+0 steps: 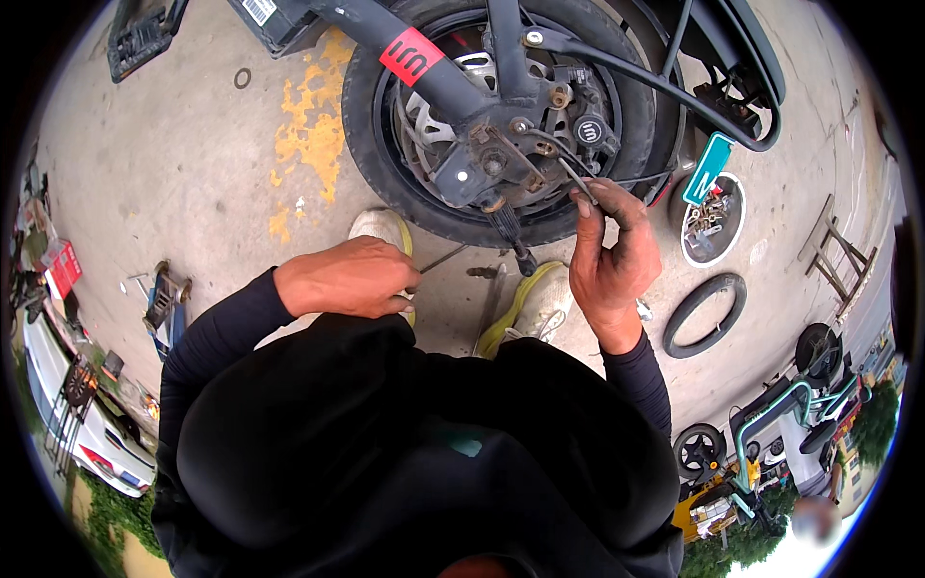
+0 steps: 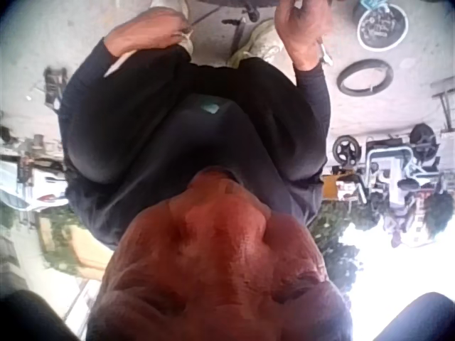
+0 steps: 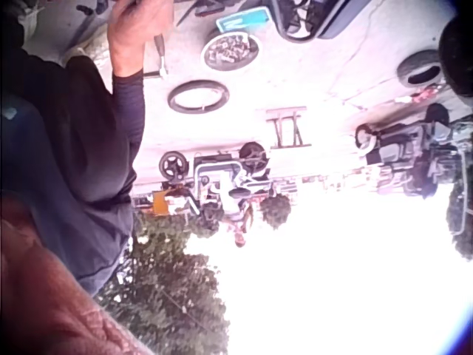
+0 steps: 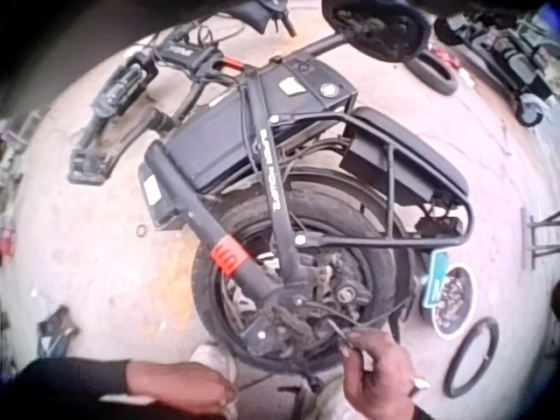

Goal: The person adjusts the rear brake cable and caliper on an electric bicycle using an Allen key and a screwdriver. They repeatedly tighten the cable anchor bolt and make small adjustments to the brake mechanism while the bike is inverted.

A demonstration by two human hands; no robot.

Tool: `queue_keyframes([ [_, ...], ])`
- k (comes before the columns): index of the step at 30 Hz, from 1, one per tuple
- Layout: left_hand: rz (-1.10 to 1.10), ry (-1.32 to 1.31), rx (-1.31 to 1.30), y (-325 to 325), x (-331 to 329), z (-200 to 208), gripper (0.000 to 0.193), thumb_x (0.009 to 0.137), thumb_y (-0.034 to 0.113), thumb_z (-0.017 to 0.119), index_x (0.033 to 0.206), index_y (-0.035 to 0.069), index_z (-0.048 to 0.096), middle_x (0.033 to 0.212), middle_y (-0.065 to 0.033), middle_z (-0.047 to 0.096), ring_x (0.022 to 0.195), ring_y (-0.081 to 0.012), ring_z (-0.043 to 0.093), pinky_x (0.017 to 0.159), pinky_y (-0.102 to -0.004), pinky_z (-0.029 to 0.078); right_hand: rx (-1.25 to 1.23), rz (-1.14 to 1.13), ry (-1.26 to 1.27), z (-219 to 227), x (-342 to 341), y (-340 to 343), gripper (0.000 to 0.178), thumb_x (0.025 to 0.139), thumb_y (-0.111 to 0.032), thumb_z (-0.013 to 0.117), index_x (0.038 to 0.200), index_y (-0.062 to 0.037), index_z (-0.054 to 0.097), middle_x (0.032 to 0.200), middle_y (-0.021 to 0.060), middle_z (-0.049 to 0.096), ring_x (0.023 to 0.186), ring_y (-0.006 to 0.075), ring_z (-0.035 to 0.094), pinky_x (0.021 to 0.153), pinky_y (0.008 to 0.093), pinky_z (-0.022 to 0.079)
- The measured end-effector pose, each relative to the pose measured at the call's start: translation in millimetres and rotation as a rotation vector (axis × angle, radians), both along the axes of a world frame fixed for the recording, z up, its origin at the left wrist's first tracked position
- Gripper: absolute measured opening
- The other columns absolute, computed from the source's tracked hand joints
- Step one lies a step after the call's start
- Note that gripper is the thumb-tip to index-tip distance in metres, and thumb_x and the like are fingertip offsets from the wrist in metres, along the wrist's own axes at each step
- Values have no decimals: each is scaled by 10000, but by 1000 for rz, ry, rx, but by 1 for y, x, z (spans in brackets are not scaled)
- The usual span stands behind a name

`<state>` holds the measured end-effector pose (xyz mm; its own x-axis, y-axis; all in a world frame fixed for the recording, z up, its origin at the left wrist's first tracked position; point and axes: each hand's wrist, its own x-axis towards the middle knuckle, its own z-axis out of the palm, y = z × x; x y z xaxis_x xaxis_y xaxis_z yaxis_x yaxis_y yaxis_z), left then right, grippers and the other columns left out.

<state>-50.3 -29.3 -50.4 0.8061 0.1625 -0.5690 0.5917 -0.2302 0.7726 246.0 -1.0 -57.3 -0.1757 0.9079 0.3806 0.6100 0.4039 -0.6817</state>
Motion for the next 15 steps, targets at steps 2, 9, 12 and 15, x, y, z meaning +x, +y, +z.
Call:
queue_keyframes([
  [2,14,-31,-19,40,0,36,188,904,194,715,995,31,692,955,-160,688,985,-379,651,874,-449,520,31,18,7,-4,-5,1,289,853,39,771,1099,-10,629,997,158,742,834,284,740,712,320,580],
  [9,228,-317,827,136,28,75,247,796,-13,727,1035,46,702,1040,-80,664,928,-290,631,744,-412,500,-246,-153,347,-16,-18,-14,175,985,-18,682,1132,22,597,1033,146,727,895,206,725,789,289,566],
  [12,56,-336,843,165,58,66,251,873,52,639,1123,33,641,1028,-91,601,920,-269,609,714,-386,512,-448,-224,613,-5,-20,-14,157,1026,-49,625,1140,34,556,1039,150,702,872,200,720,744,277,571],
  [15,6,-352,803,173,66,55,271,862,90,648,1126,30,631,991,-113,567,925,-295,604,706,-400,526,-670,-276,866,0,-14,-20,147,1013,-58,631,1125,24,581,1037,166,716,846,208,730,716,296,584],
])
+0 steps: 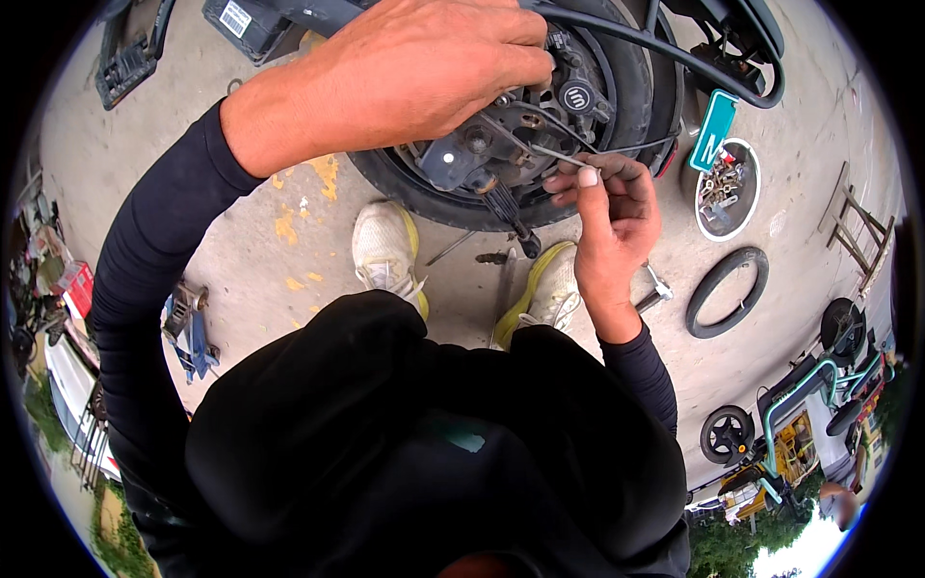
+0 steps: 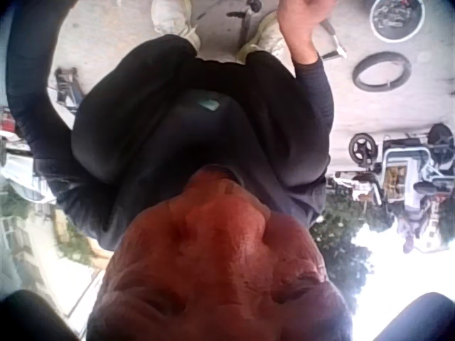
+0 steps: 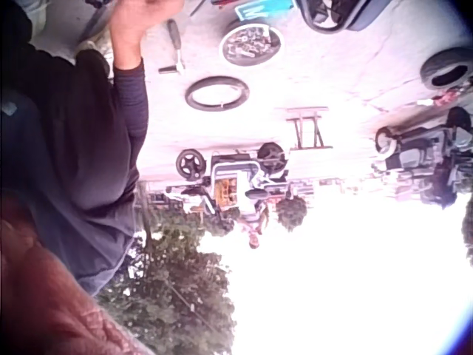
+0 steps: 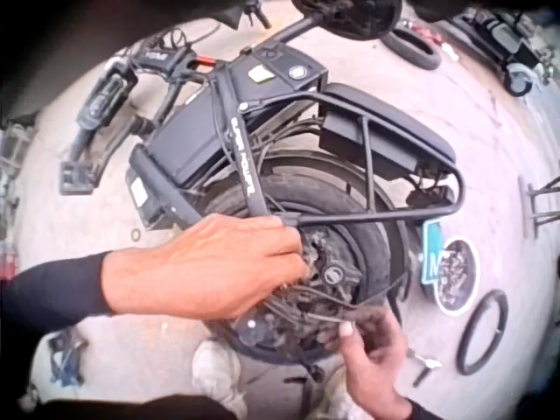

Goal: The person adjusts the rear brake cable and caliper on an electric bicycle using an Allen key and a screwdriver. They repeatedly tighten the cable anchor bolt and make small adjustments to the brake mechanism while the bike is inverted.

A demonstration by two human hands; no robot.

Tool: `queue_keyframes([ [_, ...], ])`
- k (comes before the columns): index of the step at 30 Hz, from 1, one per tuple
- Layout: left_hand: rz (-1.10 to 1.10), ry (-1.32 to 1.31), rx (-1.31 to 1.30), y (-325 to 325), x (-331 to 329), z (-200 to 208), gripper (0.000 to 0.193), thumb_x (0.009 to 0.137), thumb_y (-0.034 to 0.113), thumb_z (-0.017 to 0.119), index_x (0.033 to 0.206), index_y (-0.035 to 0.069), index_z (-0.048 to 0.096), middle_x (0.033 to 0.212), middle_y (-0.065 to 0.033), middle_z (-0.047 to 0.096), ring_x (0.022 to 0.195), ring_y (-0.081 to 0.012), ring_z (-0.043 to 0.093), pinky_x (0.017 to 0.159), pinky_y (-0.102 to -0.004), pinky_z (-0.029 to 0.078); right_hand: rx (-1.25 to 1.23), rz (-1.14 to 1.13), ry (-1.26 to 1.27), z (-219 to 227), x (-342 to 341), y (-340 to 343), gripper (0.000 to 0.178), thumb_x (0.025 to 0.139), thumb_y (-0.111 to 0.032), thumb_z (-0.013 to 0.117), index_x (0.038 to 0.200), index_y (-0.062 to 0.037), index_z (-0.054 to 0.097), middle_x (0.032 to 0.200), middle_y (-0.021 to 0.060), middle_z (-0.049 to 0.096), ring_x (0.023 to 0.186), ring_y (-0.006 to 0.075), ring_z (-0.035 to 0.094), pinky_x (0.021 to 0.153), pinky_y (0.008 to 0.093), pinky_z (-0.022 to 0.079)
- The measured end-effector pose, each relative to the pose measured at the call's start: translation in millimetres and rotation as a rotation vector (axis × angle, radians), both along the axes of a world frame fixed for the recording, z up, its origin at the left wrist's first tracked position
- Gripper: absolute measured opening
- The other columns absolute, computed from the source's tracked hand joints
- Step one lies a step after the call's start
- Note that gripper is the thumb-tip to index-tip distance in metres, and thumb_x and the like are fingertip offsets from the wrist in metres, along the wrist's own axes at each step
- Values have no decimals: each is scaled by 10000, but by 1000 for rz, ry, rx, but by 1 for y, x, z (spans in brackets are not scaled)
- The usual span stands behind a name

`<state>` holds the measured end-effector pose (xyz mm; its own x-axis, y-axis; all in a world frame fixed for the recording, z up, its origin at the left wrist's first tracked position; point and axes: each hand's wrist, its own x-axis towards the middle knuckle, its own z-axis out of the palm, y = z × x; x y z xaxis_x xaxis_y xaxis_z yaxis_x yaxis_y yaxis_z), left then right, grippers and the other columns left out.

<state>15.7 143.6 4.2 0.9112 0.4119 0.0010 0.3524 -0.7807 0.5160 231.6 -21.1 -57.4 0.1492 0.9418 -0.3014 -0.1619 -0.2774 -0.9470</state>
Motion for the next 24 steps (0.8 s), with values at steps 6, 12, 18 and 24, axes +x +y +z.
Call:
queue_keyframes([
  [6,-56,50,10,6,6,-8,321,846,93,681,1164,55,669,1061,-113,598,1006,-300,631,757,-400,545,-374,-138,429,-18,16,-12,139,982,-57,671,1108,-7,641,1049,164,747,848,187,724,722,275,579],
  [12,-123,148,117,12,18,2,338,862,114,683,1197,69,683,1163,-115,607,1041,-296,645,799,-391,559,-216,36,-65,-25,0,-10,124,945,-80,711,1013,22,697,922,121,762,711,143,710,616,277,542],
  [18,-141,184,107,11,23,6,349,875,121,674,1221,72,679,1220,-138,586,1091,-311,643,826,-388,557,-32,317,-592,-18,8,-9,132,881,-86,703,910,42,684,701,149,703,620,216,703,626,356,551],
  [24,-142,227,96,8,29,9,356,873,106,687,1228,89,682,1234,-138,581,1088,-314,641,859,-391,552,-271,306,-106,-9,9,-5,172,945,-101,648,977,67,661,759,136,726,614,170,685,596,319,543],
])
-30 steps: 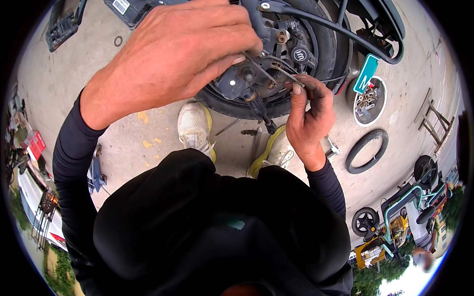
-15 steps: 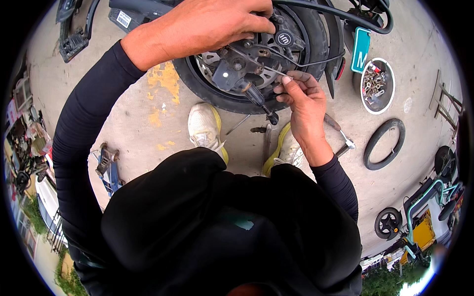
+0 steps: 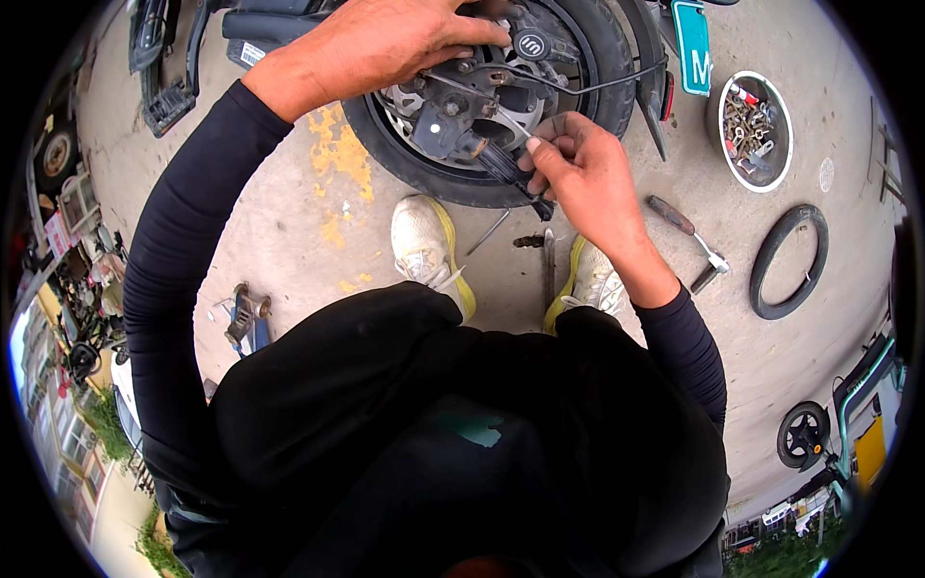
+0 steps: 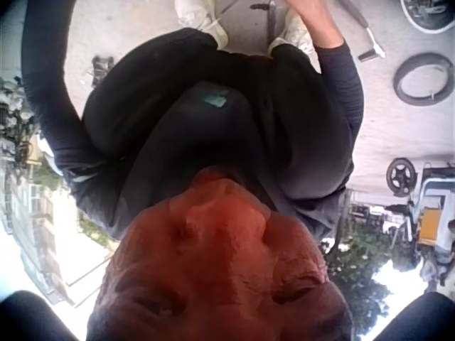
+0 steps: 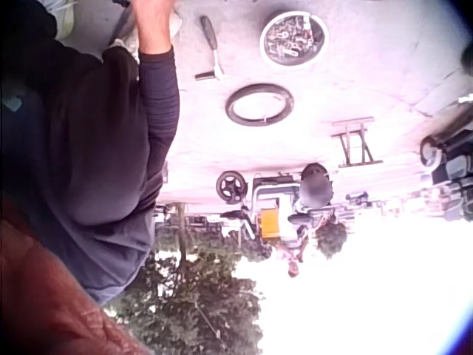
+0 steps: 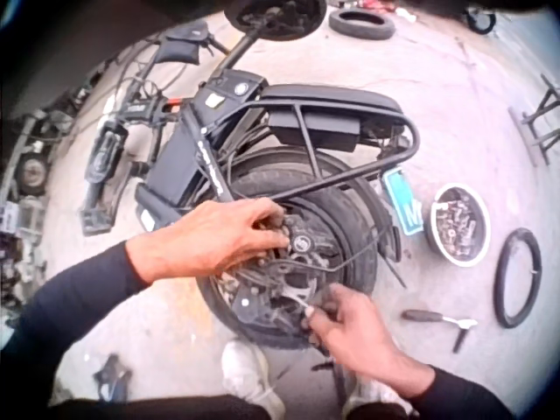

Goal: The person adjusts the rear brake cable and caliper on an electric bicycle using an Allen key and a screwdriver. They repeatedly tighten the cable anchor bolt and make small adjustments to the brake mechanism while the bike is inverted.

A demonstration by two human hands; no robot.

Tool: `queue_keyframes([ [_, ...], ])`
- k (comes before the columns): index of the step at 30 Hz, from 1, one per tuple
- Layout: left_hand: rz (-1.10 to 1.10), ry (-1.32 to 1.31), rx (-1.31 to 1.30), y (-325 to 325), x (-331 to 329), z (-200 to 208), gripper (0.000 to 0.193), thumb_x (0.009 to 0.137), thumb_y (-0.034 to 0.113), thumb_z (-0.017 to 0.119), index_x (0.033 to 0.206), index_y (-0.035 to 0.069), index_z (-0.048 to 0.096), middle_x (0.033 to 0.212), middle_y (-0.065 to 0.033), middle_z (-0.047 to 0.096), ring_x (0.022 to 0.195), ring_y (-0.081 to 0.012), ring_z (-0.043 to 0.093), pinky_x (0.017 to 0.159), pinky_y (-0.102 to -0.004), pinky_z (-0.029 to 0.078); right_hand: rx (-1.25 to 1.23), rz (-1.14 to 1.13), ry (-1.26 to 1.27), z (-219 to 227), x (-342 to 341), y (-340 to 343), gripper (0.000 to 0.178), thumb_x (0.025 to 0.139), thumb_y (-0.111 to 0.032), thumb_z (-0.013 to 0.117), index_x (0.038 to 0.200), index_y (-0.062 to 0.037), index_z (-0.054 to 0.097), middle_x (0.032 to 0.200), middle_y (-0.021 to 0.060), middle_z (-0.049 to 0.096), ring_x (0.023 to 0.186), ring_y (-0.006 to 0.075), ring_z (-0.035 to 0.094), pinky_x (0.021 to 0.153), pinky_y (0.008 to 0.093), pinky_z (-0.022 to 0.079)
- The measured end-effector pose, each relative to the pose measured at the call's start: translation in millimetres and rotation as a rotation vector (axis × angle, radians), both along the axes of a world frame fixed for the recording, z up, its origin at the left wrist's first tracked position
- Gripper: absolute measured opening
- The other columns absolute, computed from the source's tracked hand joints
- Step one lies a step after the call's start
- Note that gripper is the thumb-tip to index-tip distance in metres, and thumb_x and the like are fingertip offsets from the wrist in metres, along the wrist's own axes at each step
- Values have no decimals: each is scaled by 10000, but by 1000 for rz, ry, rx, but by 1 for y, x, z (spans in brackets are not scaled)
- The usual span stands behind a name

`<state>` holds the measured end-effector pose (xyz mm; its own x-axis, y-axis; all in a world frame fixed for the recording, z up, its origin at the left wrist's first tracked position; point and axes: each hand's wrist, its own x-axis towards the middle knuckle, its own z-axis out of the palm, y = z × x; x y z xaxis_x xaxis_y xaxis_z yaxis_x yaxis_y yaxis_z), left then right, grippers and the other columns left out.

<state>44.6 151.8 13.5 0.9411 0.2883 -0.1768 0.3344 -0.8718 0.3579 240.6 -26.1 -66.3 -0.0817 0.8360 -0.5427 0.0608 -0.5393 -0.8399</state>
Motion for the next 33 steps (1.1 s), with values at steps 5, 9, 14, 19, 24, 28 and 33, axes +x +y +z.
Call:
queue_keyframes([
  [5,-2,39,27,-4,3,0,352,884,116,697,1236,113,687,1236,-136,585,1090,-309,641,874,-390,553,-190,-100,337,-2,-11,4,241,1025,-157,595,1134,52,643,902,88,715,707,109,641,609,256,518],
  [9,-21,36,31,-3,4,-1,347,892,128,696,1239,117,688,1238,-143,580,1096,-315,636,877,-388,552,-247,-184,439,-4,-12,5,255,1037,-174,587,1165,39,645,945,92,707,720,125,656,617,256,523],
  [14,-11,36,10,-2,4,2,333,897,126,689,1230,116,692,1229,-146,581,1090,-319,635,870,-394,547,-248,-234,418,-3,-18,7,261,1036,-170,587,1183,41,633,946,96,705,699,137,670,598,259,522],
  [19,20,20,-14,-3,1,0,328,895,102,671,1223,100,691,1230,-154,581,1088,-323,636,863,-392,542,-23,-108,120,3,-11,0,291,990,-82,575,1236,68,617,854,126,720,659,145,676,548,322,522],
  [24,-1,-43,-31,1,-5,-1,340,869,96,655,1206,80,696,1206,-156,582,1098,-330,637,850,-401,547,837,75,-599,7,2,5,254,872,-9,723,1112,-47,649,854,108,691,730,324,677,649,366,550],
  [28,8,-64,1,1,-9,-9,330,881,109,632,1203,84,699,1237,-163,583,1129,-322,635,848,-400,562,1019,168,-741,7,2,14,313,818,15,708,1121,-34,651,957,112,701,787,287,694,673,344,568],
  [33,-33,-93,0,5,-13,-13,386,837,113,640,1218,91,699,1303,-158,572,1127,-309,630,835,-391,571,1162,297,-899,9,0,21,371,781,-20,684,1151,-5,657,1026,117,687,825,235,685,702,323,584],
])
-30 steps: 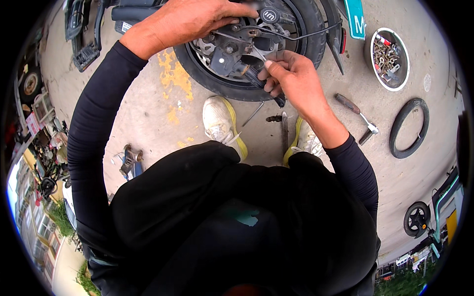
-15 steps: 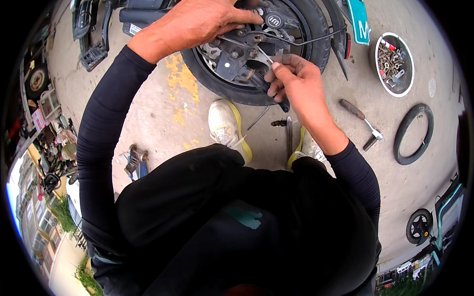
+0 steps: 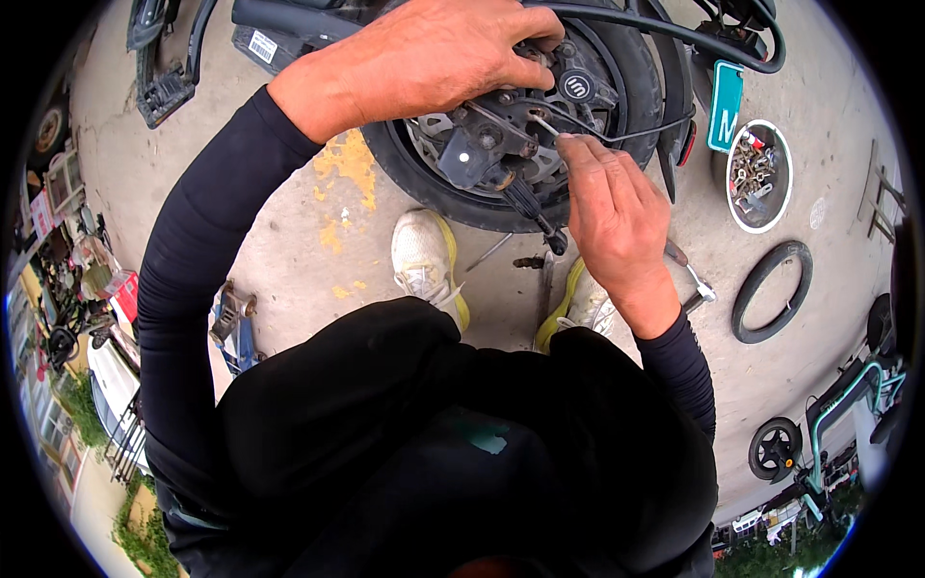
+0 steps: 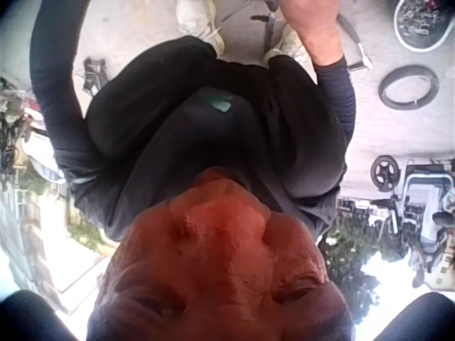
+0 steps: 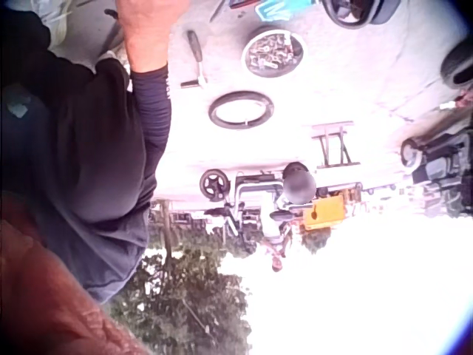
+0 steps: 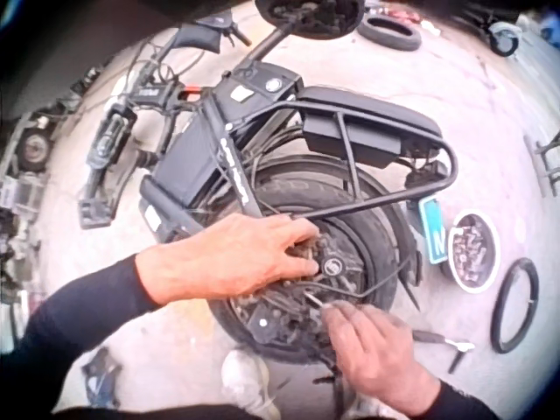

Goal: The person adjusts the rear brake cable and caliper on an electric bicycle using an Allen key and a screwdriver. They repeatedly tighten the cable anchor bolt and make small adjustments to the brake mechanism while the bike is inverted.

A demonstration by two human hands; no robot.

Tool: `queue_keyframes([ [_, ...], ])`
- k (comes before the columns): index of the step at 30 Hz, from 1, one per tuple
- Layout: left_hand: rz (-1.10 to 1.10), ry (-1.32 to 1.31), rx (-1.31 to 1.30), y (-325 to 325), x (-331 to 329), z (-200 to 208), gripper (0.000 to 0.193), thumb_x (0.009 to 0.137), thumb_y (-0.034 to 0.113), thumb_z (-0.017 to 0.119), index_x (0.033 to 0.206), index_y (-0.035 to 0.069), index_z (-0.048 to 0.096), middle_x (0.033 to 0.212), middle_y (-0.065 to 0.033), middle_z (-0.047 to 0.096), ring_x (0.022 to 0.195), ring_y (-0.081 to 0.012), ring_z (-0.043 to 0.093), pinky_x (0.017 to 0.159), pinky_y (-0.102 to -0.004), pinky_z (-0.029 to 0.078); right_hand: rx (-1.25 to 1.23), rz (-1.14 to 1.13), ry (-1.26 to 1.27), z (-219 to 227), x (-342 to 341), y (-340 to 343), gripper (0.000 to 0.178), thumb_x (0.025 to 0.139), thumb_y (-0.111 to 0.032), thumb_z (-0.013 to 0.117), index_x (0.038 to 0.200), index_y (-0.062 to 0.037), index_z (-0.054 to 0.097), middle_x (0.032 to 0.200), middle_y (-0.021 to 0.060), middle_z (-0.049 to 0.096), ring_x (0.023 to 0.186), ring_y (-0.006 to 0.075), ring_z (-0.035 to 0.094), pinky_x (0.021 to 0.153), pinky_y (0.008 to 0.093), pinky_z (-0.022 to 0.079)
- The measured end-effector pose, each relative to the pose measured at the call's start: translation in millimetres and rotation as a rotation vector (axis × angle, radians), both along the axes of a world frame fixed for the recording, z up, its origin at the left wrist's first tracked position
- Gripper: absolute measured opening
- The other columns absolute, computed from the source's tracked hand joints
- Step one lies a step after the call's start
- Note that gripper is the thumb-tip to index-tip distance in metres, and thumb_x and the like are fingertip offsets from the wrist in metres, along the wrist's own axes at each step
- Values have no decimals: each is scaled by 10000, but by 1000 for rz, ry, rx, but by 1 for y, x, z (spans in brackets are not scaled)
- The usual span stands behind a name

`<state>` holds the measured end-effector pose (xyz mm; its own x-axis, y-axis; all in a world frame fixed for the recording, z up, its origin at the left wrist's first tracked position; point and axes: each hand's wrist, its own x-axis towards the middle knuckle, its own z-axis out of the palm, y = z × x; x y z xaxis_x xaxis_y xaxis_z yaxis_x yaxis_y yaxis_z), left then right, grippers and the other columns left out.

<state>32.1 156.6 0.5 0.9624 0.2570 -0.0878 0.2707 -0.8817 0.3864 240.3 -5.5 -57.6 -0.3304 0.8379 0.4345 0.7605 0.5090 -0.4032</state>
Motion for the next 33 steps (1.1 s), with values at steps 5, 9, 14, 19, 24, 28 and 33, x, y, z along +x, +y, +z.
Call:
queue_keyframes([
  [5,-7,-23,6,2,-4,-8,401,827,134,649,1223,87,693,1303,-149,564,1095,-290,628,786,-378,572,15,52,-148,4,-4,7,362,804,-90,678,1155,-5,657,1033,89,651,836,202,651,681,290,569],
  [9,-19,-25,-26,4,-3,-9,370,831,139,641,1191,75,692,1243,-140,563,1036,-274,625,749,-367,567,-8,39,-218,11,-8,7,363,802,-98,673,1152,0,656,1025,86,635,819,194,633,667,284,560],
  [14,-30,-62,-41,7,-5,-10,328,859,167,604,1156,56,686,1170,-128,557,989,-257,620,714,-348,560,-16,51,-298,14,-12,12,356,790,-87,668,1134,2,653,999,82,624,802,193,618,660,285,552],
  [19,-67,-63,21,7,-6,-12,280,872,193,591,1096,45,671,1132,-109,554,972,-240,619,697,-336,554,-147,44,-271,29,-17,14,400,757,1,724,1153,4,661,919,90,640,765,225,636,658,323,548],
  [24,-138,-126,123,10,-6,-13,225,879,221,586,1019,58,650,1067,-62,537,983,-191,585,694,-299,510,-296,-4,-211,31,-21,19,399,737,4,753,1129,-17,679,809,62,582,722,217,612,625,347,532],
  [28,-171,-113,200,12,-7,-12,196,894,233,586,1000,77,639,1035,-36,519,1017,-153,549,704,-275,461,-329,-46,-307,40,-29,18,387,741,1,751,1121,-17,685,788,55,560,710,213,604,601,348,521],
  [33,-169,-39,196,11,-6,-10,162,913,237,587,975,92,625,1020,-26,506,1012,-144,537,688,-273,441,-316,-4,-353,44,-30,24,397,731,0,728,1125,-8,684,792,47,547,710,207,596,588,341,515],
])
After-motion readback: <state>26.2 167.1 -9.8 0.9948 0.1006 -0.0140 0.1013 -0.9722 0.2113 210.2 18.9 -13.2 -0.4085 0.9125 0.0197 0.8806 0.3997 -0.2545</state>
